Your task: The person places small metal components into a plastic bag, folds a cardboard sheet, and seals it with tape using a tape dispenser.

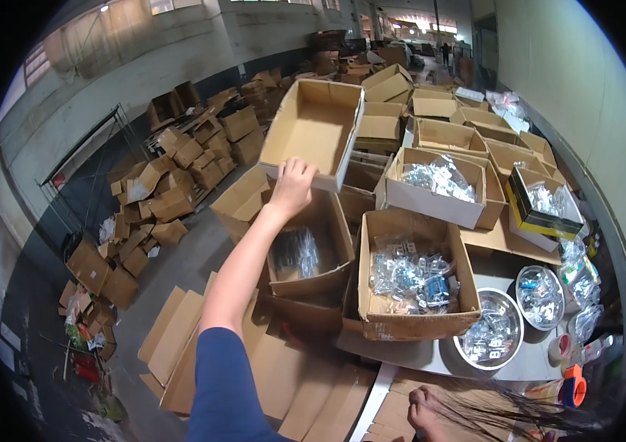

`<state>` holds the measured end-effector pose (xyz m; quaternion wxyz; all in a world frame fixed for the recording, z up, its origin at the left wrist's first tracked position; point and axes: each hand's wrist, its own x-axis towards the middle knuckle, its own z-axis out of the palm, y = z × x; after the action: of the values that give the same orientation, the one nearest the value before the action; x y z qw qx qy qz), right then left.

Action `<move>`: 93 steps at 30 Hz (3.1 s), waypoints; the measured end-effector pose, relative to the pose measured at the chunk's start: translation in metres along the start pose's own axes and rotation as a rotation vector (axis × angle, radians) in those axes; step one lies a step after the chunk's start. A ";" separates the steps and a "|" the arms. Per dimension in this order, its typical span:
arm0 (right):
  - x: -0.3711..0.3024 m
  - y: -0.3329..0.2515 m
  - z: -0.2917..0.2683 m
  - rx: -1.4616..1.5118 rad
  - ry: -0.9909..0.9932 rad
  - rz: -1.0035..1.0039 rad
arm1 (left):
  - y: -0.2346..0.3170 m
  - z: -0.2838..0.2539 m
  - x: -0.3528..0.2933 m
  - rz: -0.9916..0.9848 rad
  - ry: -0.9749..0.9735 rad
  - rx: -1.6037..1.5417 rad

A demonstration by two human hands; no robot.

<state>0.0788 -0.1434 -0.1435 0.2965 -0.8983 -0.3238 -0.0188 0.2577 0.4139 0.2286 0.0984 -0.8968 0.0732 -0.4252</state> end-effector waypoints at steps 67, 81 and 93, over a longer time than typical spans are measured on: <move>0.003 0.008 -0.017 0.639 0.206 0.305 | 0.393 -0.082 -0.123 0.287 -1.373 -1.160; 0.092 -0.064 -0.260 0.223 0.400 -0.085 | 0.548 -0.015 -0.281 0.228 -0.866 -1.008; 0.262 -0.105 -0.178 -0.312 0.417 -0.574 | 0.326 -0.060 -0.265 -0.717 -0.343 -0.889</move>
<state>0.2513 -0.0266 0.1169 0.1986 -0.7824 -0.4880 -0.3320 0.0290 0.1479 -0.0101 -0.4259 -0.8765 -0.0800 -0.2097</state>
